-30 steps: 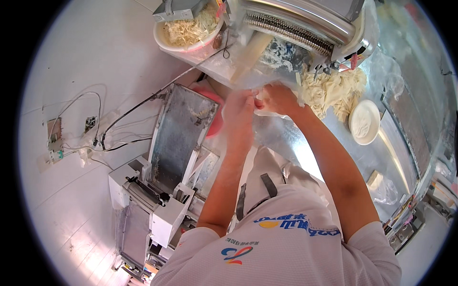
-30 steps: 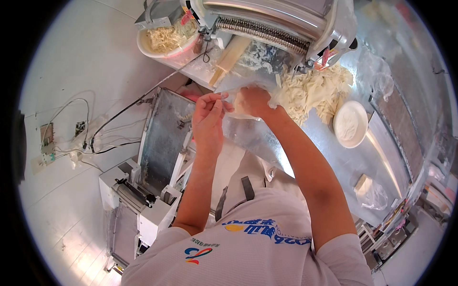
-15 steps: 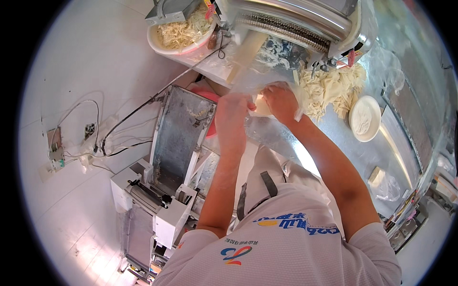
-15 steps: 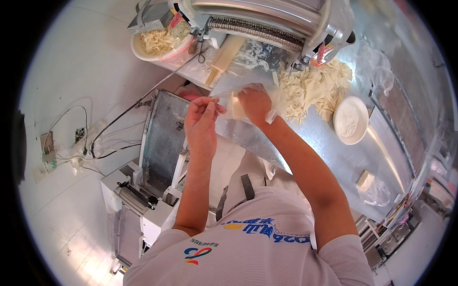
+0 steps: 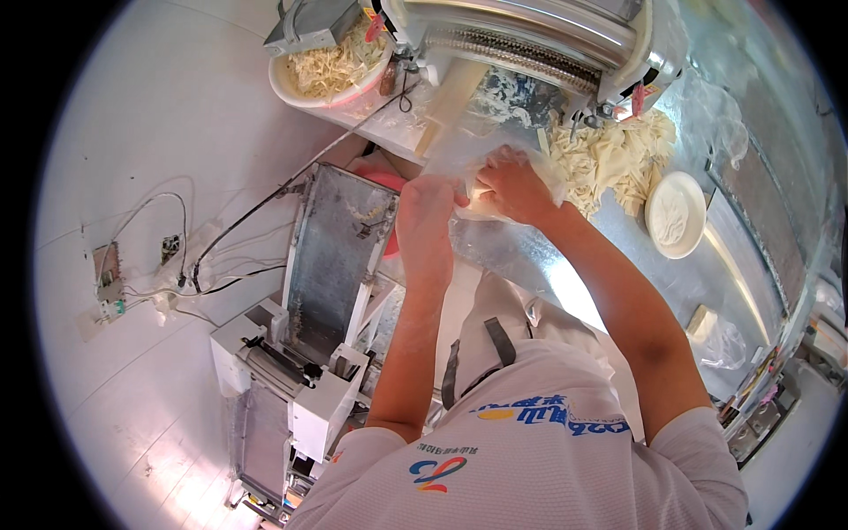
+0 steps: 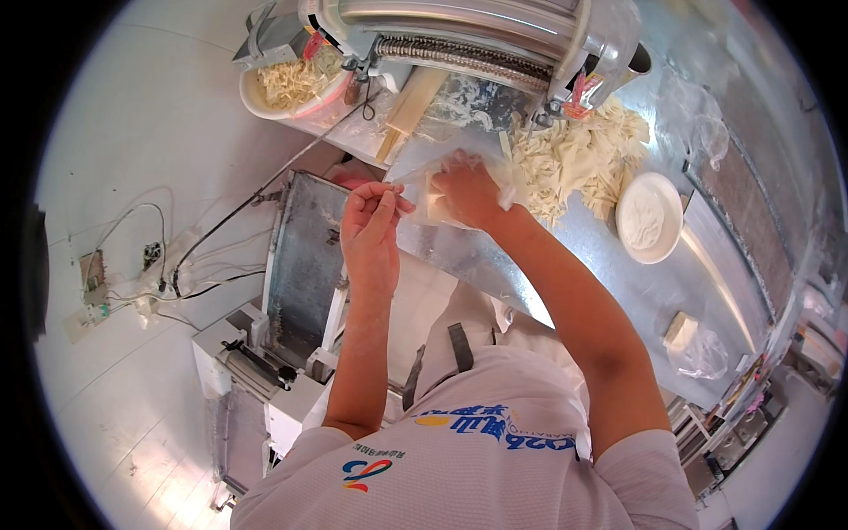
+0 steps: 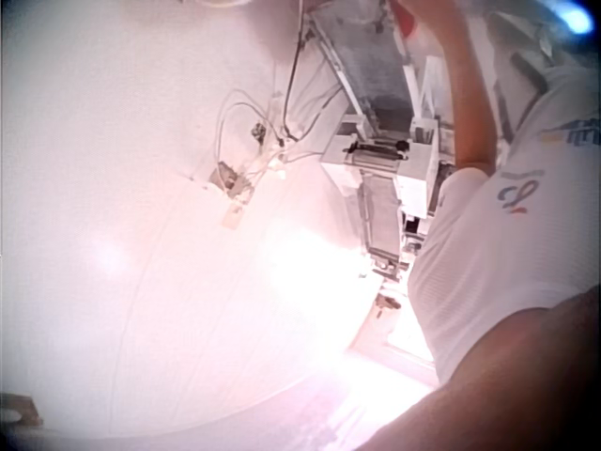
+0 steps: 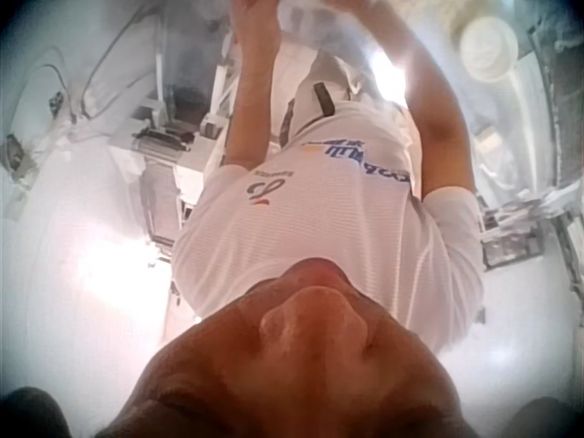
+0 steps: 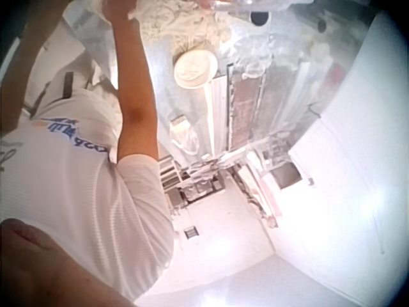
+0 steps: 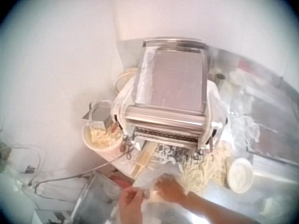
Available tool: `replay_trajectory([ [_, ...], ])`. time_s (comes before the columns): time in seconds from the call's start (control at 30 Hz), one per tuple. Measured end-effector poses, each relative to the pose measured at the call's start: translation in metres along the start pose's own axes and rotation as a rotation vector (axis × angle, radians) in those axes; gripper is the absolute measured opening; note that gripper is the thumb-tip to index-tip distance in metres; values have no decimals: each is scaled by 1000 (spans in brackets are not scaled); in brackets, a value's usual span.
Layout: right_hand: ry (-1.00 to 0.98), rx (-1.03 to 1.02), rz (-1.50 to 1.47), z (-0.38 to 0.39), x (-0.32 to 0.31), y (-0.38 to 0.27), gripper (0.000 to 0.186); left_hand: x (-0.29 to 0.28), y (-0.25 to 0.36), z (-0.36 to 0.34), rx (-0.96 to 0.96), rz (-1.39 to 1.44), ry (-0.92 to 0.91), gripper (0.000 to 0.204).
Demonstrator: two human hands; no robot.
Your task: The person separates thin sheets of dough on a stainless steel counter, dusts them with flour, and stacks them. They then feed the dough sheets into a machine to shred them into noodles, which are collected in a bowl. The person repeats this process with multiple stacks of dough.
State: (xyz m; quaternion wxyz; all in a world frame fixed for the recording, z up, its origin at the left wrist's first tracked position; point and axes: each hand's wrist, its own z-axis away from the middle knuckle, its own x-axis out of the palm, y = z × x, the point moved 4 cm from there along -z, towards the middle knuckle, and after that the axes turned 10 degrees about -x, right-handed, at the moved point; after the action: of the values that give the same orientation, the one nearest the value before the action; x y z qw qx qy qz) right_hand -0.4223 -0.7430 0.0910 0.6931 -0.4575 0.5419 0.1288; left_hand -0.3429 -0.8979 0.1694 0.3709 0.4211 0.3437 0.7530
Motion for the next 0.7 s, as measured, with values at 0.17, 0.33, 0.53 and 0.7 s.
replay_trajectory([
  [0.17,112,128,-397,51,-83,-44,23,-9,6,31,86,-282,333,18],
  [0.33,607,542,-1015,139,-170,-97,27,7,-88,104,-536,-40,-280,53],
  [0.53,1115,1021,-1363,239,-131,-120,35,156,-76,126,-701,589,-726,89],
  [0.7,1563,1150,-1317,307,-108,-142,36,200,-107,164,-682,68,-943,80],
])
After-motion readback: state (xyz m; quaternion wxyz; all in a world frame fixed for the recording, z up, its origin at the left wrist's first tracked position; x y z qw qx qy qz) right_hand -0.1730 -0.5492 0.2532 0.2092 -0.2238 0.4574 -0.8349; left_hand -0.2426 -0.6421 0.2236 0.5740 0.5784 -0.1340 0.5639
